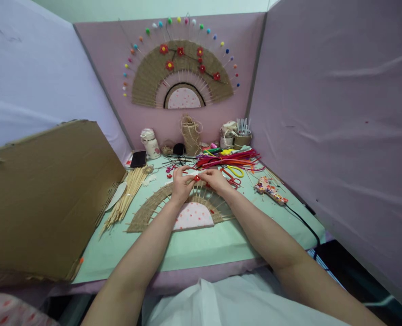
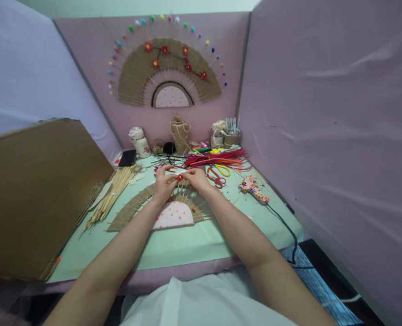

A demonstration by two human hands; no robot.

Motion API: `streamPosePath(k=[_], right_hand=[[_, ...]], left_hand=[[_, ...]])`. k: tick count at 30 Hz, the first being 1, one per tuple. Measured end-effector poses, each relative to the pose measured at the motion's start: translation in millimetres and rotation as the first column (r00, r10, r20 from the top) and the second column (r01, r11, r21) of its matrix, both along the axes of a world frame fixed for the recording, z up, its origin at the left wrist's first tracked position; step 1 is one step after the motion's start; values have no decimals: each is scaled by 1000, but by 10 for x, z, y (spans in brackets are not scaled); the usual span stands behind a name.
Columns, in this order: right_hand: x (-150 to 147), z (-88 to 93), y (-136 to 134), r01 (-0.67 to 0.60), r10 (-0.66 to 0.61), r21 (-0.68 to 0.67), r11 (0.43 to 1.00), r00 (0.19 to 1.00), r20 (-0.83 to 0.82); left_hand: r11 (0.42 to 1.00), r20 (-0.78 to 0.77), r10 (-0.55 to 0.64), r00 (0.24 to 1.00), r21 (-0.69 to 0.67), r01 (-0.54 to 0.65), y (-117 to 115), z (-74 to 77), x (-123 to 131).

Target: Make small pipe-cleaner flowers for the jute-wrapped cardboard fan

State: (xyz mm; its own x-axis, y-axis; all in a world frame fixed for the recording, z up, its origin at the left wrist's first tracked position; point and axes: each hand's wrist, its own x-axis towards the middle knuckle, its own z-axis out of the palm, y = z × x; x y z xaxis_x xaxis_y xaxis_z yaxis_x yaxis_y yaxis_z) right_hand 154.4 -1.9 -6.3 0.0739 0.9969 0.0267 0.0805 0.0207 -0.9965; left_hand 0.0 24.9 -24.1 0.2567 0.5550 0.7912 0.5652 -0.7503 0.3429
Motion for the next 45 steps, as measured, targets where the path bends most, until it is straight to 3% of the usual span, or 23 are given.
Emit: streamPosePath(k=[5,8,11,15,20,24,28,31,34,37,39,42,45], right_hand=[[0,-13,25,20,-21,60,998,1000,21],[61,-15,78,128,-147,205,970,986,79],[143,-39,142,202,-268,305,930,945,190],[159,-103,202,128,-245,308,943,892,381],[68,-121,202,104,-244,261,960,769,591],[57,-78,150,79,-213,207,975,595,775],[113,-10,96,67,-220,218,974,518,826],[173,45,61,120,-274,249,961,536,798],[213,83,30,150,-326,294,944,571,754],[228,91,16,154,-379,364,918,607,698],[233,84,19,161,-411,408,899,631,658],[250,79,29,174,-447,455,873,656,608],[281,99,37,186,-469,487,853,682,562]], left_hand=[[999,-10,7,1000,-35,-7,9,-1,6],[995,43,28,999,-97,-23,56,-29,0],[977,94,124,988,-183,-105,104,-55,-28],[944,82,248,965,-246,-222,132,-55,-79],[917,13,291,957,-288,-275,133,-53,-110],[904,-26,297,955,-316,-290,117,-66,-97],[930,109,286,952,-273,-248,117,71,-155],[944,393,324,861,-189,-269,155,290,-342],[926,656,357,665,-158,-342,220,485,-614],[912,807,350,475,-177,-371,286,569,-838],[925,863,331,381,-217,-312,310,571,-911],[953,896,296,332,-255,-161,303,545,-915],[939,858,338,388,-333,-82,273,523,-874]])
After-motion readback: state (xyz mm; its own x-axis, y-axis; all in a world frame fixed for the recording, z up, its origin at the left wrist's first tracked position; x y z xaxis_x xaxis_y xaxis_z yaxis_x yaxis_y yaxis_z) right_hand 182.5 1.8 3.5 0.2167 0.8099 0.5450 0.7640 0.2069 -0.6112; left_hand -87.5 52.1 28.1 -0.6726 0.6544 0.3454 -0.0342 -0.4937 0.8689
